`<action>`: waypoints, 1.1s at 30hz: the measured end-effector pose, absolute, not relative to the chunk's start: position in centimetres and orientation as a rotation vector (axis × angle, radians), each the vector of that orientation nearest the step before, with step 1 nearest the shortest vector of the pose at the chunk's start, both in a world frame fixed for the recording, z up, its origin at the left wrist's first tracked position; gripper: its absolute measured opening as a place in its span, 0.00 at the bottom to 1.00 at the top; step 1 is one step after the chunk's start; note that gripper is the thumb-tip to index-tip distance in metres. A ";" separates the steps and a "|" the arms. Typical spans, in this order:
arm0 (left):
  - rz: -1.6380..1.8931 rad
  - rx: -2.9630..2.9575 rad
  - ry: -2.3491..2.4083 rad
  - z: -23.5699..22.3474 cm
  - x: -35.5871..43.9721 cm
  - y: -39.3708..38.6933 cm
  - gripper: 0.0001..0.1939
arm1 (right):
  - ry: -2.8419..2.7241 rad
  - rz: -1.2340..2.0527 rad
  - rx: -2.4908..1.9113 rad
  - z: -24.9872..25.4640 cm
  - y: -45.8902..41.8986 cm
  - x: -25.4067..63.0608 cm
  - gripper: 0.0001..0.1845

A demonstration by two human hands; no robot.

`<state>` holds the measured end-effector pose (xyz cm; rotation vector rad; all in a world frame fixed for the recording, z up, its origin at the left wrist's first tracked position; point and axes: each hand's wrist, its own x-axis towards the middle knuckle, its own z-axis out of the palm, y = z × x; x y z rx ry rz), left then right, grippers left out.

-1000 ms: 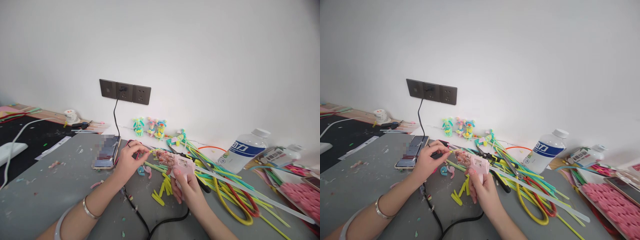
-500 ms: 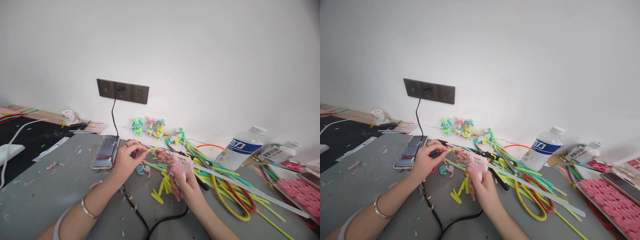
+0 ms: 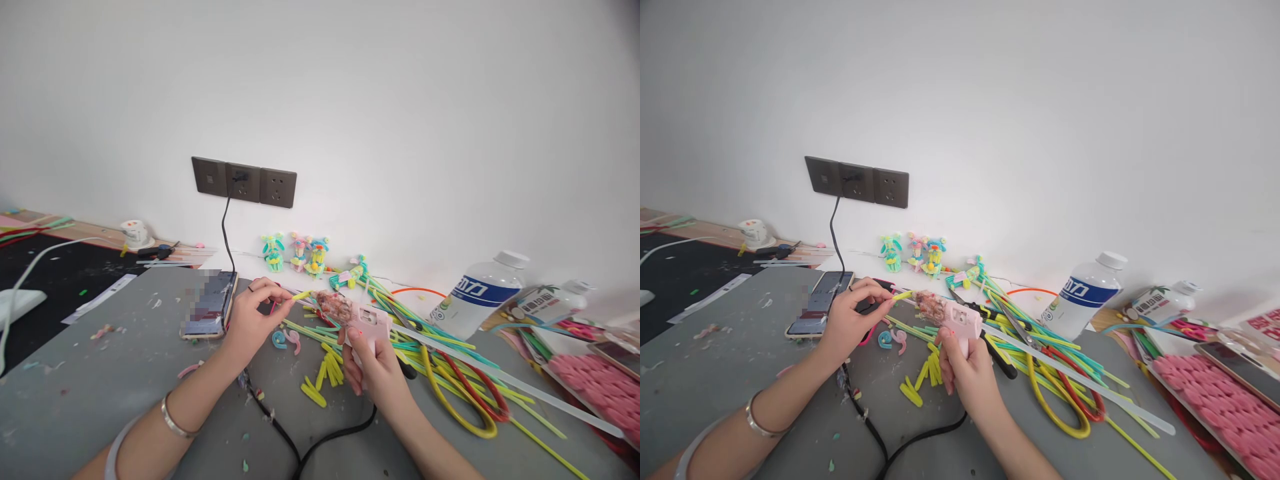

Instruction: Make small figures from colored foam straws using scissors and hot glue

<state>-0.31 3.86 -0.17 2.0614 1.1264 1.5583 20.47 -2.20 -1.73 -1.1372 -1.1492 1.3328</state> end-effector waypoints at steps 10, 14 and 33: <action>1.570 1.987 1.127 -0.1 -0.4 3.9 0.04 | -1.159 1.300 -1.138 -1.8 -2.1 20.8 0.29; 1.567 1.956 1.125 0.1 -0.4 3.8 0.03 | -1.169 1.310 -1.151 -1.8 -2.1 20.7 0.29; 1.540 1.940 1.093 -0.1 -0.6 3.9 0.03 | -1.179 1.215 -1.189 -1.3 -1.8 21.0 0.29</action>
